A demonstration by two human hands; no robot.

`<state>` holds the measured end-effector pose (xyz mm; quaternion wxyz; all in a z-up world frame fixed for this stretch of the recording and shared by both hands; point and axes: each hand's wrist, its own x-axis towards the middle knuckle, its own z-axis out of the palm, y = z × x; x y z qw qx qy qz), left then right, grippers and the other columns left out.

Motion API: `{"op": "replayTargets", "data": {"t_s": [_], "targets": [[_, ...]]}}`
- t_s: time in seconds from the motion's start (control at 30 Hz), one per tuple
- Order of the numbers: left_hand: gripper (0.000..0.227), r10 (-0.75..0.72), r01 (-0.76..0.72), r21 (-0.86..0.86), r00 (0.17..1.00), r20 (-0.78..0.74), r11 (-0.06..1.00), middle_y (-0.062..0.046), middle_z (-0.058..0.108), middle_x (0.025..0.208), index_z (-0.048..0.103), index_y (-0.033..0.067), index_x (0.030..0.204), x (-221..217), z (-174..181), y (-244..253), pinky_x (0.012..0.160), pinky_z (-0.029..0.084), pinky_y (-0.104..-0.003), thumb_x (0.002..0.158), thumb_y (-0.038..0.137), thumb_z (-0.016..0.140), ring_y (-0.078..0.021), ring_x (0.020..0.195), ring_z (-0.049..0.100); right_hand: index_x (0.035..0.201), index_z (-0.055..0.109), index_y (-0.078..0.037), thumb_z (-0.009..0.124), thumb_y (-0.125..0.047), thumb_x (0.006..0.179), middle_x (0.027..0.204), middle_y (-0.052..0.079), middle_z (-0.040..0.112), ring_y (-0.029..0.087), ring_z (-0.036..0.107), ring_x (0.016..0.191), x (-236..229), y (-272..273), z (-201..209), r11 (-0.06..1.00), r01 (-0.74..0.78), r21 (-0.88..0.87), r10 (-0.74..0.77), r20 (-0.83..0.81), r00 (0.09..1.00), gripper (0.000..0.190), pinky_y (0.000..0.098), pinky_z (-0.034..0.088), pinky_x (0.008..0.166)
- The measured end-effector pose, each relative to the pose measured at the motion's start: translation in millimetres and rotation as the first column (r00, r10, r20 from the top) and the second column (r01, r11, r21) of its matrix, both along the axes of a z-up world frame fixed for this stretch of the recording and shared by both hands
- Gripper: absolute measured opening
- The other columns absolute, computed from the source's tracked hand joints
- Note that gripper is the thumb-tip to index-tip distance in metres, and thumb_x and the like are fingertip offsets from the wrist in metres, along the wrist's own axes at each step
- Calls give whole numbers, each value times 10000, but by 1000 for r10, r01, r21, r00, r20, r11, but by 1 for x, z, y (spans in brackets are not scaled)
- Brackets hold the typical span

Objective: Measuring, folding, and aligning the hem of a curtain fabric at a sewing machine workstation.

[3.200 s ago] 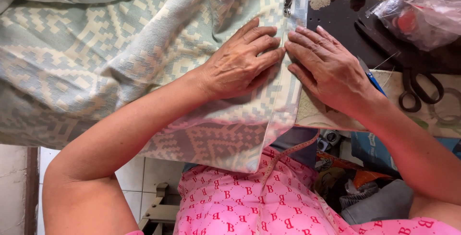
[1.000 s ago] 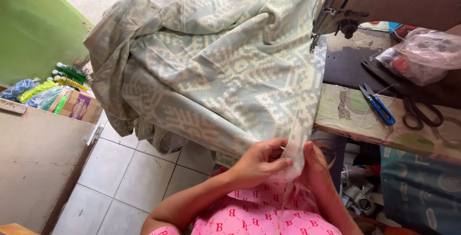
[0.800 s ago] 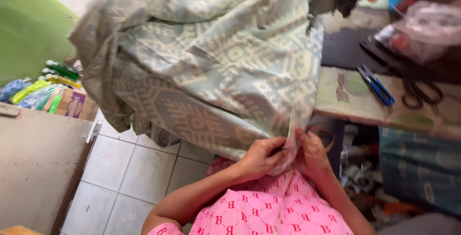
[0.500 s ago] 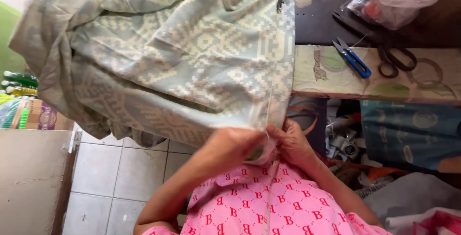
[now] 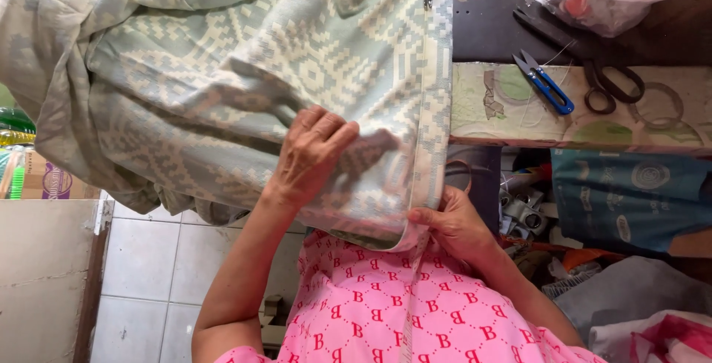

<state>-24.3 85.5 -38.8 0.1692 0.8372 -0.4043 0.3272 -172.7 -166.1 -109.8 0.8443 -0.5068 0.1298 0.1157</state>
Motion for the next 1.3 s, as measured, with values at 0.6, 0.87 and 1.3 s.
{"op": "replayTargets", "data": {"t_s": [0.6, 0.87, 1.3], "targets": [[94, 123, -128, -25, 981, -150, 991, -257, 712, 996, 725, -35, 1010, -30, 61, -48, 1042, 442, -509, 934, 9, 692, -408, 1070, 681, 988, 721, 48, 840, -6, 820, 812, 148, 780, 219, 761, 699, -7, -18, 16, 958, -72, -279, 62, -45, 997, 213, 389, 646, 625], [639, 142, -14, 275, 880, -452, 961, -124, 206, 1737, 211, 145, 1668, -8, 23, -98, 1294, 31, -590, 1159, 457, 440, -434, 1606, 172, 987, 759, -30, 822, -103, 855, 914, 61, 768, 151, 722, 853, -11, -21, -2, 936, -134, -327, 115, -75, 991, 163, 298, 603, 697], [474, -75, 141, 229, 958, -275, 963, -93, 476, 1612, 469, 182, 1577, -6, 25, -95, 1138, 185, -803, 1159, 238, 684, -431, 1494, 257, 1179, 726, -93, 696, -156, 927, 1163, 29, 784, 131, 721, 1025, 17, -33, 48, 759, -286, -585, 257, -135, 957, 262, 278, 574, 904]]}}
